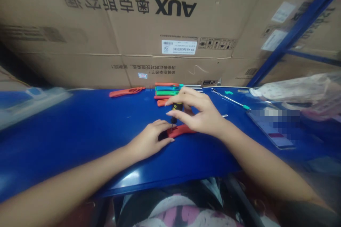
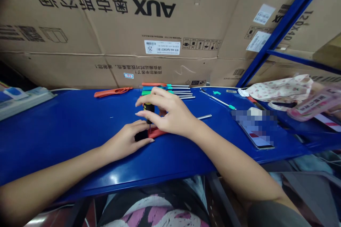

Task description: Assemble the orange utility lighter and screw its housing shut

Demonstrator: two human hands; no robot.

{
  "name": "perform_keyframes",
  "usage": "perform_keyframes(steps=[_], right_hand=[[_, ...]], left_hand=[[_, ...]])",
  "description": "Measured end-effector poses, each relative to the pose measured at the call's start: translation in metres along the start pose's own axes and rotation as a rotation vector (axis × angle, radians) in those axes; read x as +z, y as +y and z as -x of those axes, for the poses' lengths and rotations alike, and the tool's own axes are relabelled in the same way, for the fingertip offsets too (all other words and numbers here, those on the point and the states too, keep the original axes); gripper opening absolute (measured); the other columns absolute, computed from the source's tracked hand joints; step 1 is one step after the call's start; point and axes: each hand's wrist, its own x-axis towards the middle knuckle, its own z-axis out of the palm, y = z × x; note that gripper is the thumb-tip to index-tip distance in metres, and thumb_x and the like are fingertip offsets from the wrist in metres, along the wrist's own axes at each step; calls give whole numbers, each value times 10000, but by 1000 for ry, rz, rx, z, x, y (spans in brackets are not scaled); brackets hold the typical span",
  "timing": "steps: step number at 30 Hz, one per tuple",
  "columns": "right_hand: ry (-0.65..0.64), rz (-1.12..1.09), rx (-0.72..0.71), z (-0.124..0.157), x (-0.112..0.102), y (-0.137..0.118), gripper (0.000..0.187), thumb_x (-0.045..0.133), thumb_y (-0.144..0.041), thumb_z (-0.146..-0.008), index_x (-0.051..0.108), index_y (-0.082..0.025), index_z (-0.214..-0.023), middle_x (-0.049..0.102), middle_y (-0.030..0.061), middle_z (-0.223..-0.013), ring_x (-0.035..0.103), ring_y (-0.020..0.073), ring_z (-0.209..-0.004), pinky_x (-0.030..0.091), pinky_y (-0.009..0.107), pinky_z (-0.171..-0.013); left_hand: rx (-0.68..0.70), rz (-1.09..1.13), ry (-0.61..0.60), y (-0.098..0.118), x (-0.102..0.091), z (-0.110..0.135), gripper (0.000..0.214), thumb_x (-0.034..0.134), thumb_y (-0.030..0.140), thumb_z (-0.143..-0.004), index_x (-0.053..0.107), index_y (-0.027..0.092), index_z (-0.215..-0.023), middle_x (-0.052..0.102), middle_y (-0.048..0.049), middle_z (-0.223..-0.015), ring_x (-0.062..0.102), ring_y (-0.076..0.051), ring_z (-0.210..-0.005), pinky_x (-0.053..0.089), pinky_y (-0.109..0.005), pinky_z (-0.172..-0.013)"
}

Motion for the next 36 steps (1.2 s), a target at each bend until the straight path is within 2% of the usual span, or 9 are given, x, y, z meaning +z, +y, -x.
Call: perform_keyframes(steps=[3, 9, 14, 18, 22, 25, 28, 32, 36], right_hand=[[68, 107, -30, 0, 5, 0, 155, 690, -337, -917, 723, -197, -975, 674, 35, -934, 554, 112, -699, 501, 264, -691], [-101, -149, 85, 0, 5, -7, 336, 480, -165, -983, 595, -198, -1298, 676, 90, -1159, 654, 152, -938, 556, 287, -774], [-47, -56, 87, -2, 6, -8, 266, 567, -155, -943, 652, -186, -1193, 701, 86, -1152, 663, 161, -949, 550, 296, -798], [-3, 38, 75, -3, 7, -7, 251, 748, -323, -868, 712, -193, -1080, 720, 71, -1068, 669, 185, -972, 528, 327, -882], [-36, 66, 56, -4, 1, -9, 288, 741, -337, -878, 721, -195, -1128, 754, 76, -1092, 689, 184, -954, 534, 304, -822], [9, -49, 156, -5, -14, -9, 246, 737, -321, -876, 729, -183, -1079, 768, 49, -968, 684, 131, -689, 528, 249, -615], [223, -90, 283, -4, -42, 0, 275, 748, -403, -851, 711, -178, -1004, 698, -10, -744, 593, 99, -472, 464, 231, -463], [469, 296, 365, 9, -88, 36, 281, 783, -452, -794, 689, -202, -883, 660, -7, -705, 608, 139, -529, 463, 270, -521], [440, 704, 622, 31, -121, 80, 237, 795, -396, -749, 654, -211, -791, 643, 12, -651, 643, 211, -642, 488, 327, -651]], left_hand=[[-8, 0, 6, 1, -1, 0, 351, 717, 253, -892, 683, 190, -1236, 726, -99, -1198, 668, -264, -1126, 541, -432, -995], [6, -17, 16, 3, -2, 0, 283, 752, 243, -864, 711, 187, -1139, 744, -80, -1042, 692, -246, -1009, 566, -408, -935], [-20, -18, 14, 4, -1, 1, 282, 745, 222, -868, 705, 195, -1145, 742, -75, -1080, 686, -246, -1028, 562, -405, -934], [-29, -6, 3, 3, 0, 1, 318, 730, 228, -881, 685, 192, -1194, 734, -90, -1176, 671, -269, -1121, 533, -446, -1005], [-52, -1, 3, 3, 0, 1, 326, 736, 261, -876, 689, 186, -1189, 729, -101, -1179, 671, -272, -1120, 538, -439, -993], [-62, 12, -9, 3, -1, 1, 333, 733, 277, -876, 690, 176, -1191, 729, -95, -1121, 678, -252, -1051, 549, -417, -957], [-58, 17, -26, 3, -3, 2, 379, 708, 268, -879, 670, 181, -1245, 720, -87, -1133, 668, -235, -1044, 543, -402, -963], [-81, -30, -33, 1, -6, 1, 452, 676, 216, -847, 649, 181, -1297, 703, -90, -1162, 646, -240, -1075, 531, -401, -988], [-103, -74, -43, -1, -9, -1, 443, 645, 224, -859, 650, 172, -1299, 682, -100, -1159, 634, -251, -1083, 532, -402, -981]])
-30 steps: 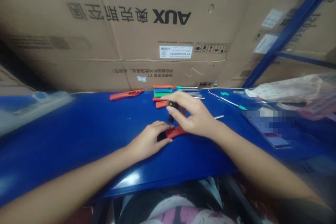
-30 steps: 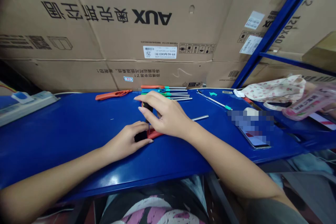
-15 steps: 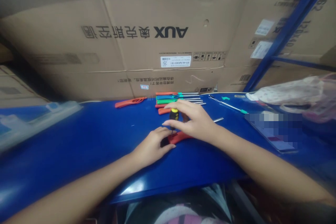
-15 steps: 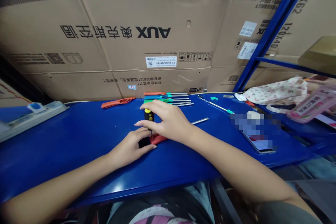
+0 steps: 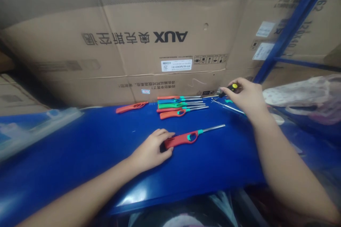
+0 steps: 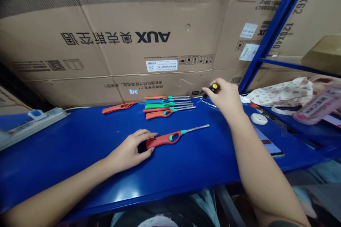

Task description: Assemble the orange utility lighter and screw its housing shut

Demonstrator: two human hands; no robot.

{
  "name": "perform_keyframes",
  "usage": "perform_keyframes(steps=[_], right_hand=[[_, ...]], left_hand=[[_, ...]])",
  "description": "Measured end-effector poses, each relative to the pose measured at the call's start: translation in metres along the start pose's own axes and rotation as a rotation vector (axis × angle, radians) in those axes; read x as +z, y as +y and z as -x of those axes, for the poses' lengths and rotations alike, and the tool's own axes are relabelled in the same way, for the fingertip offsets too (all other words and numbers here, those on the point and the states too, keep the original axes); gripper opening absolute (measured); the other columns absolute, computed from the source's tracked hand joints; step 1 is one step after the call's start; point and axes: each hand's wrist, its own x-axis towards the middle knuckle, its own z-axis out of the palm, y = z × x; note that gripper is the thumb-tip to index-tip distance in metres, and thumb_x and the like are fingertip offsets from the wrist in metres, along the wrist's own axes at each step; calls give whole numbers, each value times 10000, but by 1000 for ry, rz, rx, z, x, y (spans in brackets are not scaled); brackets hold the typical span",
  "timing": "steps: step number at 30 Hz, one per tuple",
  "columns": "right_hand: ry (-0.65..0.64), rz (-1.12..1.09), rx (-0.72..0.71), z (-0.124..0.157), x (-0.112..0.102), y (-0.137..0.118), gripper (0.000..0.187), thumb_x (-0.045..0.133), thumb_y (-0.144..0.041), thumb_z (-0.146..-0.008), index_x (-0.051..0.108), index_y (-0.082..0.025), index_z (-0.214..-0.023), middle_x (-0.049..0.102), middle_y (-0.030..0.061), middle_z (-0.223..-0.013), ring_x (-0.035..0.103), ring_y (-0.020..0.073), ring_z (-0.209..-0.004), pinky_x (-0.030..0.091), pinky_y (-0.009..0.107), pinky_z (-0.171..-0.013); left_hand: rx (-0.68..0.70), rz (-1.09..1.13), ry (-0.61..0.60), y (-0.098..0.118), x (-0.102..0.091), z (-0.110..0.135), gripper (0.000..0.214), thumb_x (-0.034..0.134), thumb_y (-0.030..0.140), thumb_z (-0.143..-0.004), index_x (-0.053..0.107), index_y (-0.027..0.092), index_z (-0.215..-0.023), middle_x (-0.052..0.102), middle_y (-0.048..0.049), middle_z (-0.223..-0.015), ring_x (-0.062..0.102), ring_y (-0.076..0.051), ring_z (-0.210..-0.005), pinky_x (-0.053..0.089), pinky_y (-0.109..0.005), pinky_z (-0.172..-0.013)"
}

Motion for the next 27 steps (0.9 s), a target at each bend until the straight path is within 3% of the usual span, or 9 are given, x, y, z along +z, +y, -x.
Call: perform_keyframes(steps=[3, 5, 8, 12, 18, 22, 27], right_hand=[[-182, 232, 96, -3, 8, 21, 170, 760, -329, -756, 661, -207, -821, 705, 64, -792, 673, 257, -791, 506, 350, -736], [-365, 349, 110, -3, 13, 26, 163, 676, -289, -821, 678, -195, -954, 731, 98, -970, 679, 261, -912, 506, 341, -794], [-624, 448, 143, 1, 20, 28, 329, 628, -198, -832, 654, -177, -1159, 728, 118, -1081, 688, 241, -937, 504, 300, -761], [-835, 528, 203, 7, 31, 29, 412, 670, -121, -756, 678, -176, -1164, 730, 146, -1119, 705, 275, -947, 513, 318, -731], [-909, 643, 257, 13, 42, 17, 418, 586, -206, -873, 618, -125, -1282, 650, 219, -1302, 640, 357, -1181, 528, 430, -886], [-900, 649, 266, 14, 46, 14, 401, 576, -208, -911, 604, -110, -1299, 634, 215, -1320, 636, 332, -1190, 533, 426, -917], [-833, 607, 244, 14, 55, 25, 371, 573, -346, -981, 591, -156, -1299, 631, 136, -1315, 635, 260, -1160, 536, 444, -944]], left_hand=[[-10, -6, 8, -3, -1, -1, 414, 641, 318, -902, 655, 185, -1294, 663, -101, -1176, 631, -251, -1089, 530, -402, -984], [-10, -23, 8, -6, 0, -1, 422, 651, 370, -909, 657, 198, -1295, 653, -99, -1183, 626, -255, -1094, 532, -403, -977], [5, -48, 10, -8, 0, -2, 407, 657, 407, -912, 673, 202, -1263, 646, -97, -1177, 623, -257, -1087, 536, -402, -961], [31, -47, 6, -9, 0, -3, 336, 622, 401, -939, 700, 190, -1189, 648, -95, -1143, 626, -246, -1058, 541, -388, -940], [9, -94, -22, -13, -7, -4, 373, 533, 435, -974, 679, 189, -1213, 647, -107, -1133, 620, -266, -1055, 529, -425, -948], [-62, -122, -95, -14, -21, -5, 417, 537, 494, -943, 694, 191, -1183, 649, -107, -1085, 639, -267, -984, 546, -413, -895], [-145, -59, -198, -11, -33, -8, 470, 510, 576, -939, 709, 225, -1180, 665, -79, -1066, 656, -238, -918, 547, -363, -844]])
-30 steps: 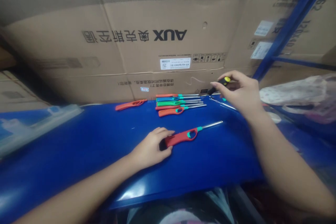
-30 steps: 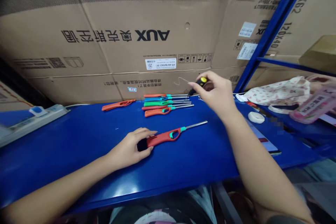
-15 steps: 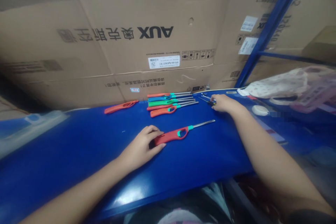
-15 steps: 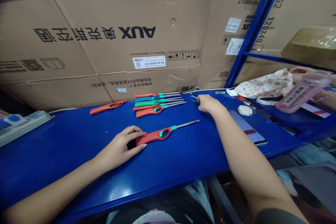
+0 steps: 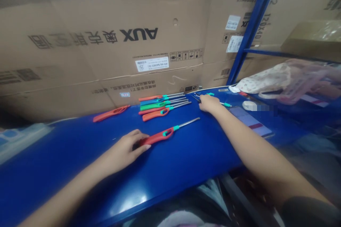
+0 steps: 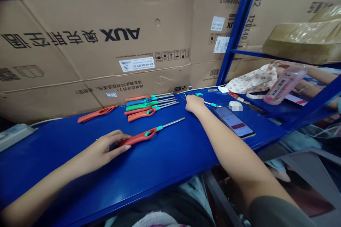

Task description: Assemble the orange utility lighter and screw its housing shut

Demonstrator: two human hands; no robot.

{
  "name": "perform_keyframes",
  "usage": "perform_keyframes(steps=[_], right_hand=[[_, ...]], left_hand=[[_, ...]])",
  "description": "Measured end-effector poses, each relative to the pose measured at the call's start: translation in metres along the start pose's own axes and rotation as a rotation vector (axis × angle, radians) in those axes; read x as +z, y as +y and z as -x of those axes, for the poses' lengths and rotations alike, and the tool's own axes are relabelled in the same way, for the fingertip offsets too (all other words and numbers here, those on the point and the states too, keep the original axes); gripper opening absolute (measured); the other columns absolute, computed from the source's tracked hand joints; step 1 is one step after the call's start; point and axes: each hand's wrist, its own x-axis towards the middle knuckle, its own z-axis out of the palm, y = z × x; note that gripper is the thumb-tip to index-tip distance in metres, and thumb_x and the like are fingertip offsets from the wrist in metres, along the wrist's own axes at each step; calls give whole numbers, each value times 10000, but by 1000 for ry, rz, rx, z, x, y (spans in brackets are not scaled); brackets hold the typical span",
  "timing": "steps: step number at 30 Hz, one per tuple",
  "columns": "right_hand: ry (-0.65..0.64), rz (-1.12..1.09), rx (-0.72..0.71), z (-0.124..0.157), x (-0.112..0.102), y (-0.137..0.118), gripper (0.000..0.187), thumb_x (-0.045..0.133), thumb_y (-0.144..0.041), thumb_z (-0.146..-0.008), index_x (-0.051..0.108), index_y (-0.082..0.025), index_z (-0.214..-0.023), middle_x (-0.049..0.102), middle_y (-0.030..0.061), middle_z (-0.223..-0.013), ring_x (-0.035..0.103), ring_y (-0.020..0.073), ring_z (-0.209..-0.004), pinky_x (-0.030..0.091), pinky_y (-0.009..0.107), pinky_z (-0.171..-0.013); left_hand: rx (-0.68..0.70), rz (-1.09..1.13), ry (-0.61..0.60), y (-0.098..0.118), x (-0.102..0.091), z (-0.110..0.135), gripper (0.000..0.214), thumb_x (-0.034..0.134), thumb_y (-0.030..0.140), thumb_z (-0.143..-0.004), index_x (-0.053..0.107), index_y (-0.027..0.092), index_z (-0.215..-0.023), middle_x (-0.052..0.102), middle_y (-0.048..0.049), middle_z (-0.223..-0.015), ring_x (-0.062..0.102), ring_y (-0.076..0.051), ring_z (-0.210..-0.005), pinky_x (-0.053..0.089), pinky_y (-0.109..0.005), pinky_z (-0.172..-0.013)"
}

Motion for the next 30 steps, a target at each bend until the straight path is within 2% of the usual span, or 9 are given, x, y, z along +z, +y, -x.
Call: perform_keyframes(steps=[4, 6, 8, 12, 15, 19, 22, 30], right_hand=[[52, -45, -12, -7, 5, 4, 368, 522, -297, -973, 587, -151, -1305, 634, 178, -1334, 629, 310, -1198, 537, 406, -902], [56, -58, -14, -9, 5, 7, 386, 540, -339, -962, 593, -158, -1300, 632, 175, -1341, 627, 323, -1206, 537, 407, -894], [52, -64, -13, -9, 2, 10, 419, 585, -380, -939, 595, -166, -1299, 625, 164, -1357, 614, 329, -1227, 534, 408, -902], [41, -63, -3, -8, -2, 14, 473, 646, -398, -903, 582, -173, -1314, 620, 158, -1359, 598, 328, -1249, 525, 404, -914], [30, -60, -7, -7, -2, 14, 463, 624, -392, -916, 570, -172, -1320, 619, 160, -1350, 597, 320, -1245, 517, 399, -920], [22, -54, -21, -6, 0, 13, 464, 586, -397, -930, 559, -157, -1327, 593, 179, -1357, 590, 327, -1239, 509, 404, -924], [13, -56, -22, -6, 1, 12, 460, 576, -408, -932, 563, -159, -1320, 578, 185, -1353, 584, 327, -1238, 506, 400, -922], [6, -75, -27, -7, 3, 12, 475, 573, -402, -934, 545, -158, -1341, 551, 193, -1355, 566, 343, -1241, 501, 431, -934]], left_hand=[[-36, 73, -38, -4, -5, -10, 486, 544, 620, -905, 719, 259, -1180, 684, -52, -1077, 658, -240, -964, 535, -359, -878], [-42, 85, -30, -7, -12, -19, 505, 562, 634, -885, 717, 258, -1184, 691, -51, -1100, 655, -250, -1007, 527, -370, -912], [-40, 64, 25, -10, -24, -29, 539, 566, 655, -867, 717, 241, -1179, 692, -60, -1124, 648, -263, -1041, 514, -389, -948], [-10, -77, 222, -17, -51, -54, 627, 514, 694, -868, 717, 183, -1169, 668, -96, -1083, 638, -280, -1018, 498, -425, -971], [30, -197, 301, -27, -62, -78, 596, 490, 622, -898, 718, 139, -1161, 642, -110, -1027, 626, -274, -968, 504, -425, -943], [97, -326, 335, -42, -59, -110, 433, 500, 461, -915, 729, 153, -1116, 605, -98, -918, 601, -265, -924, 512, -414, -898], [135, -355, 345, -52, -53, -128, 394, 508, 404, -914, 733, 147, -1112, 599, -105, -906, 594, -266, -925, 513, -407, -890], [133, -322, 432, -69, -37, -142, 426, 509, 385, -938, 680, 147, -1246, 629, -129, -1044, 613, -268, -989, 514, -415, -950]])
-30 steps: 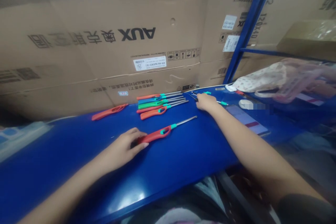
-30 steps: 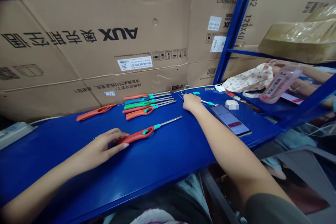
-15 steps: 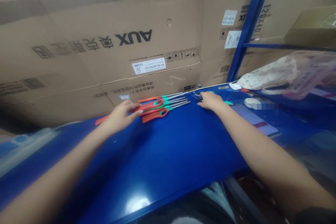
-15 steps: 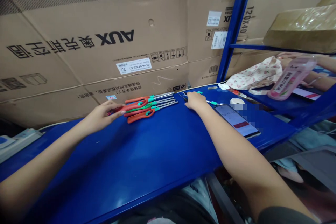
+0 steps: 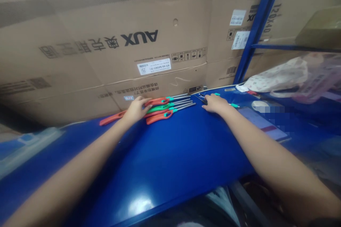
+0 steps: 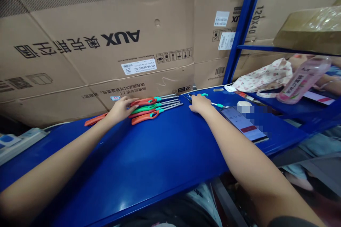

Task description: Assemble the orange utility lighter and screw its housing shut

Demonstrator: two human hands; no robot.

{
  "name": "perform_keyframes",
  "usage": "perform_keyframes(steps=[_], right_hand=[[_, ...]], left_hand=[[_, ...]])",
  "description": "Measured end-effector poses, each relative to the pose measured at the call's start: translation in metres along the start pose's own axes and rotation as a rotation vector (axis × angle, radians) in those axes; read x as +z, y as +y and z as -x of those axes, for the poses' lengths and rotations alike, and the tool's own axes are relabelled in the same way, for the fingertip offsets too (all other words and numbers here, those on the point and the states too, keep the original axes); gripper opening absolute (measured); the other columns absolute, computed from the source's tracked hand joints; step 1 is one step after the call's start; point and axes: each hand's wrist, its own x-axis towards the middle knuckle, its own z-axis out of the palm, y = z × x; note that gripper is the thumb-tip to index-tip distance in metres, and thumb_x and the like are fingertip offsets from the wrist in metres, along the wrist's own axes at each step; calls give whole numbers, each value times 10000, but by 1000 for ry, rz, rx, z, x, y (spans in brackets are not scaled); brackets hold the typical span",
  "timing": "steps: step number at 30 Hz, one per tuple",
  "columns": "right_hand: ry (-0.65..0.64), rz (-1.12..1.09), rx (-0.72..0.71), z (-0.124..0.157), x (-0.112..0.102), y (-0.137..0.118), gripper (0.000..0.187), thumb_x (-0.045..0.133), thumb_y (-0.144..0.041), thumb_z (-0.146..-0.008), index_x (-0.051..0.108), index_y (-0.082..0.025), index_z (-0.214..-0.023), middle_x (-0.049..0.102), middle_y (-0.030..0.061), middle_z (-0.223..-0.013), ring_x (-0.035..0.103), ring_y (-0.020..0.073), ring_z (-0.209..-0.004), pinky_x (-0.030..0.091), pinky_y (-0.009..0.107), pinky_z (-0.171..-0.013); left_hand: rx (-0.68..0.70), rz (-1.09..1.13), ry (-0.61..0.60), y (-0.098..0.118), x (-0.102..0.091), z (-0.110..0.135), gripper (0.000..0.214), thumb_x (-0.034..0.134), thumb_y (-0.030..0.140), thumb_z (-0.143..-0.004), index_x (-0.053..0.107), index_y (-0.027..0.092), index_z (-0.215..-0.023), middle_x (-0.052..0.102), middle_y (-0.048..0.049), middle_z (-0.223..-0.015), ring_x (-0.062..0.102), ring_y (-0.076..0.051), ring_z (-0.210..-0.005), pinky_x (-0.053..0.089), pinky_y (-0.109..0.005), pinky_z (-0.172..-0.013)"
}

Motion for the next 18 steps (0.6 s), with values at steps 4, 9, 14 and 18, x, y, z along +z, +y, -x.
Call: perform_keyframes(steps=[4, 9, 14, 18], right_hand=[[53, -8, -17, 0, 2, -1, 510, 606, -374, -911, 528, -132, -1353, 532, 224, -1349, 533, 374, -1254, 499, 457, -935], [183, -24, -179, 2, 4, -9, 594, 643, -326, -873, 485, -156, -1420, 480, 212, -1423, 457, 381, -1316, 447, 483, -1021], [202, -68, -553, 10, 17, -27, 607, 595, -409, -922, 464, -253, -1494, 442, 109, -1546, 395, 294, -1417, 348, 435, -1158], [147, -93, -755, 14, 33, -43, 598, 484, -412, -982, 410, -243, -1551, 353, 95, -1633, 325, 319, -1484, 264, 531, -1203]], left_hand=[[6, 5, 44, 1, 4, 2, 450, 541, 385, -920, 672, 107, -1250, 606, -142, -1088, 604, -272, -1048, 491, -427, -1022], [55, 7, 37, 8, 1, 8, 378, 518, 353, -940, 710, 158, -1201, 628, -123, -1120, 602, -261, -1091, 490, -416, -1036], [94, -20, -3, 12, 5, 12, 384, 482, 333, -972, 688, 216, -1273, 626, -119, -1263, 565, -295, -1193, 468, -475, -1058], [106, -37, -31, 5, 9, 9, 423, 395, 298, -1003, 689, 177, -1281, 658, -141, -1187, 597, -290, -1130, 490, -457, -1020]])
